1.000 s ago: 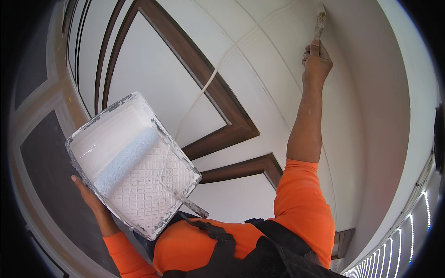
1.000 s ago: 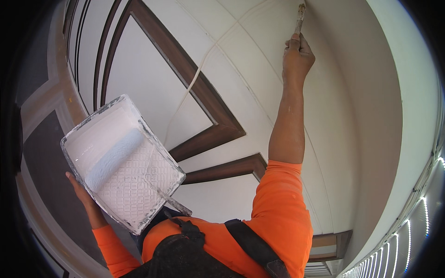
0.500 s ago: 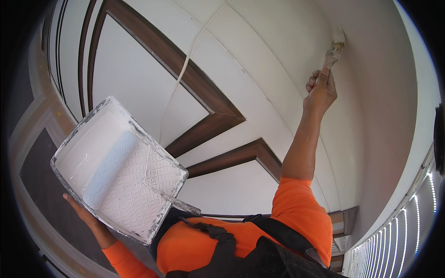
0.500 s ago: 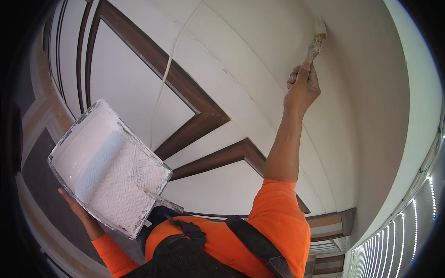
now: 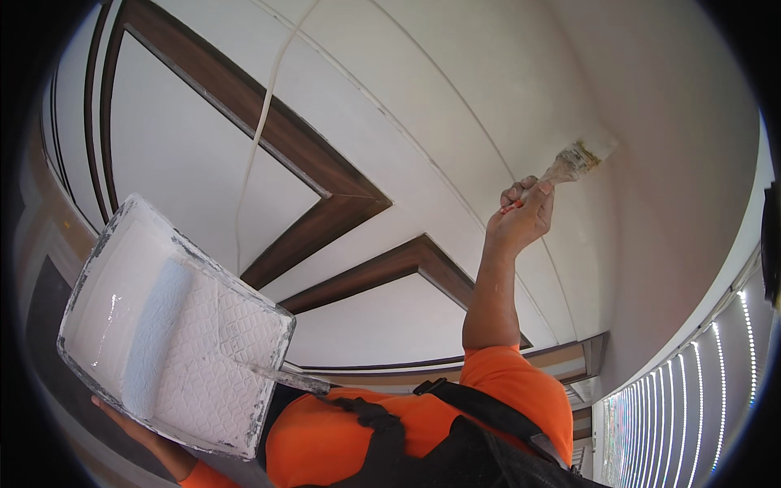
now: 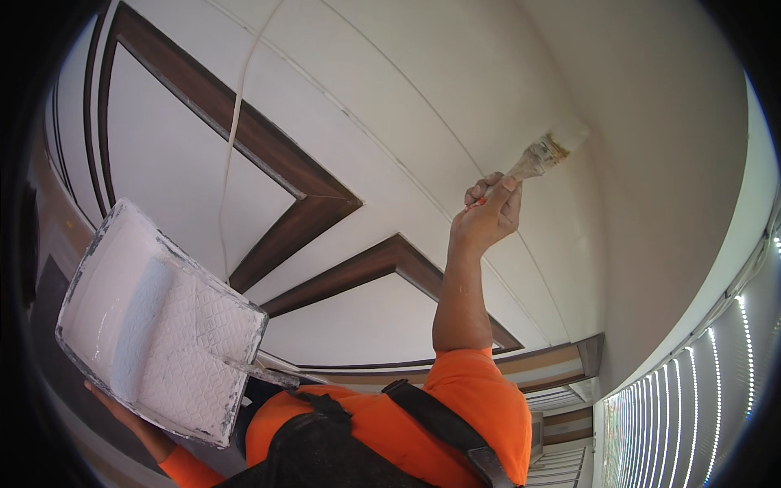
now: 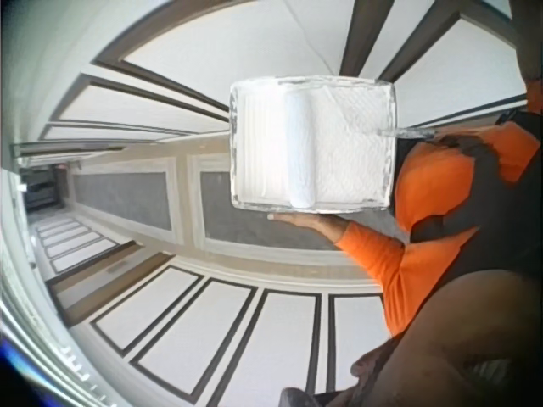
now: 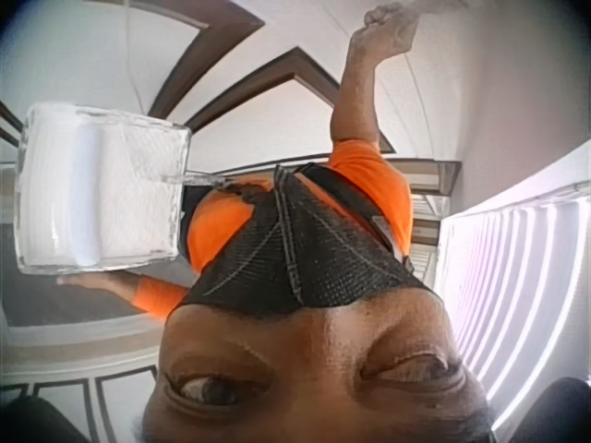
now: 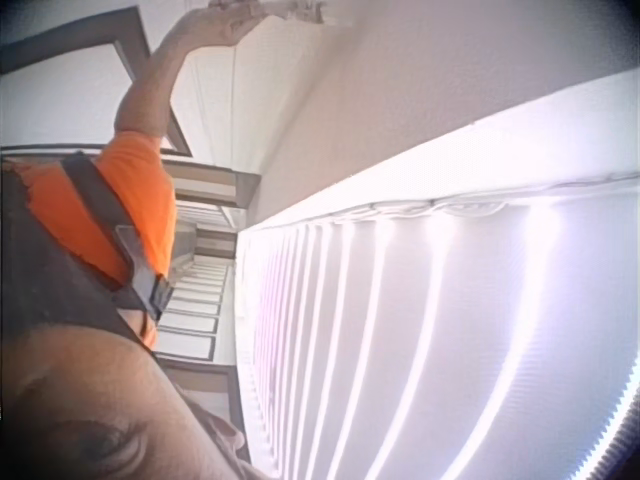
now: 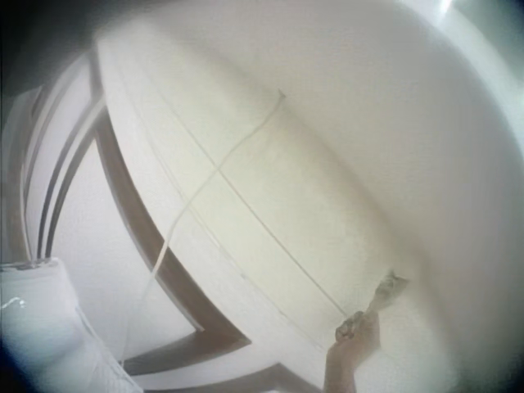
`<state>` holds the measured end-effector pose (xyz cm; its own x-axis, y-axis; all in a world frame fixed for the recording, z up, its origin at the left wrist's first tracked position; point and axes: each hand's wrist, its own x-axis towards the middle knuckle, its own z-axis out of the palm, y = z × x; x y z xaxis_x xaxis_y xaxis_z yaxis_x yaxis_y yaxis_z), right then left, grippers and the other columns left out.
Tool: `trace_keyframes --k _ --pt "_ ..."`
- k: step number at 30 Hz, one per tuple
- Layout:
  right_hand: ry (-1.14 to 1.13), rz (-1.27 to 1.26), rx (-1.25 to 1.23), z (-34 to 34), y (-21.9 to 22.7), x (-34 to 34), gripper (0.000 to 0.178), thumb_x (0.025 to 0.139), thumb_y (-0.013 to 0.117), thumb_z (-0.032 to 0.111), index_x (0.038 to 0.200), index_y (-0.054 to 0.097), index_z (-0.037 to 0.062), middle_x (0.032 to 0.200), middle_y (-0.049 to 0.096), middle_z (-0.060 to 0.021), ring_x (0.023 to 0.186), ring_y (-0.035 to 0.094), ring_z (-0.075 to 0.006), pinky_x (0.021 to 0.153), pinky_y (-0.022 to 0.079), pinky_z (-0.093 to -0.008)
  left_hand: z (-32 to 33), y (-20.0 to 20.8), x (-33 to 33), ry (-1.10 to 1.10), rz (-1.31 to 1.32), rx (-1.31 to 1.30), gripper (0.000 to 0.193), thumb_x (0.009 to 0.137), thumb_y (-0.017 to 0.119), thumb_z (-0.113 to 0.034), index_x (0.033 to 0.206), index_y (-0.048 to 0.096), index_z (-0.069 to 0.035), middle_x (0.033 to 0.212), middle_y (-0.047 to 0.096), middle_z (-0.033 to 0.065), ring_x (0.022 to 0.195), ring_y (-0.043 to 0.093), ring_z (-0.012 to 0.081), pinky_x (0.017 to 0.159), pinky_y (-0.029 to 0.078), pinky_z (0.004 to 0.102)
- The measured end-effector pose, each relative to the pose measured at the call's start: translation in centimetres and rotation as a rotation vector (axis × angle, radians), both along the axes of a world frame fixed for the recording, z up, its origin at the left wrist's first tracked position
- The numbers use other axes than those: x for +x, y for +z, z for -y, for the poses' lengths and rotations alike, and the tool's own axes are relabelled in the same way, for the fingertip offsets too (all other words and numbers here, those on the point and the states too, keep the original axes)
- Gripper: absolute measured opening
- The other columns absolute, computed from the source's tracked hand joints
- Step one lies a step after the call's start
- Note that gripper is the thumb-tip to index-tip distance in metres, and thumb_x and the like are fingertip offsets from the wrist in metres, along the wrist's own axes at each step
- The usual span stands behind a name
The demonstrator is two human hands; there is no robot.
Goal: The person paints a white ceiling using a paint roller and a brush. They repeatedly load the brush from a paint tray and apply paint to the ceiling, then switch to the roller to cover larger areas.
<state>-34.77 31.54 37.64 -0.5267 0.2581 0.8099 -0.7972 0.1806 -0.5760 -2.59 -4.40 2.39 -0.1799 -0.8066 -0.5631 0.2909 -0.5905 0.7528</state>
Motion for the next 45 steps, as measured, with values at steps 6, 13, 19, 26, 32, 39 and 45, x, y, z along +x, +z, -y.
trace_keyframes --k 6,13,19,26,32,39,45 --pt "0.012 -0.017 0.404 6.5 2.0 -2.3 0.045 0.104 0.057 0.031 0.133 0.057 -0.0036 0.078 0.055 -0.0001 0.062 0.046 -0.0045 0.051 0.037 -0.0207 0.1 0.6 -0.3 0.069 0.065 -0.020 0.074 0.105 0.033 -0.056 0.155 0.030 -0.001 0.160 0.033 0.0146 0.143 0.037 0.0274 0.117 0.029 0.0400" --pt "-0.040 -0.074 0.560 9.9 6.2 -3.6 0.036 0.105 0.054 0.025 0.124 0.063 -0.0045 0.079 0.057 -0.0015 0.061 0.047 -0.0058 0.050 0.037 -0.0227 0.5 -4.7 1.3 -0.020 0.312 -0.301 0.070 0.107 0.030 -0.050 0.157 0.025 -0.002 0.162 0.027 0.0174 0.146 0.033 0.0283 0.119 0.027 0.0409" --pt "-0.059 -0.021 0.448 6.3 6.7 -3.1 0.038 0.105 0.054 0.023 0.131 0.060 -0.0043 0.077 0.054 0.0008 0.061 0.044 -0.0037 0.053 0.036 -0.0207 0.5 -2.6 0.8 -0.005 0.262 -0.234 0.073 0.107 0.029 -0.051 0.155 0.025 0.002 0.161 0.028 0.0191 0.145 0.033 0.0287 0.119 0.027 0.0416" --pt "-0.184 -0.042 0.290 -3.5 5.9 -1.7 0.028 0.105 0.053 0.024 0.108 0.062 -0.0021 0.076 0.054 0.0000 0.061 0.045 -0.0062 0.051 0.035 -0.0221 -0.3 0.8 -0.3 -0.007 0.189 -0.168 0.074 0.107 0.027 -0.052 0.155 0.024 0.004 0.161 0.027 0.0195 0.146 0.032 0.0296 0.120 0.026 0.0436" --pt "-0.268 -0.071 0.090 -9.9 4.2 0.2 0.029 0.106 0.051 0.026 0.089 0.057 0.0028 0.077 0.054 -0.0026 0.058 0.046 -0.0091 0.048 0.033 -0.0229 -0.9 2.1 -0.7 -0.005 0.248 -0.172 0.077 0.104 0.030 -0.054 0.158 0.017 -0.001 0.162 0.022 0.0217 0.147 0.030 0.0323 0.121 0.026 0.0471" --pt "-0.098 -0.147 -0.241 -8.0 0.3 1.6 0.020 0.104 0.049 0.025 0.093 0.049 0.0087 0.081 0.053 -0.0016 0.059 0.047 -0.0095 0.046 0.034 -0.0225 -2.5 5.2 -1.7 -0.023 0.298 -0.221 0.080 0.104 0.027 -0.060 0.155 0.025 0.002 0.161 0.027 0.0179 0.145 0.032 0.0327 0.120 0.025 0.0452" --pt "0.081 -0.204 -0.494 -0.5 0.7 -0.2 0.007 0.096 0.044 0.012 0.089 0.045 0.0103 0.085 0.051 -0.0005 0.059 0.045 -0.0100 0.049 0.034 -0.0242 -0.6 1.8 -0.4 0.016 0.229 -0.101 0.078 0.105 0.027 -0.058 0.155 0.026 0.002 0.161 0.027 0.0175 0.145 0.033 0.0332 0.120 0.025 0.0461"
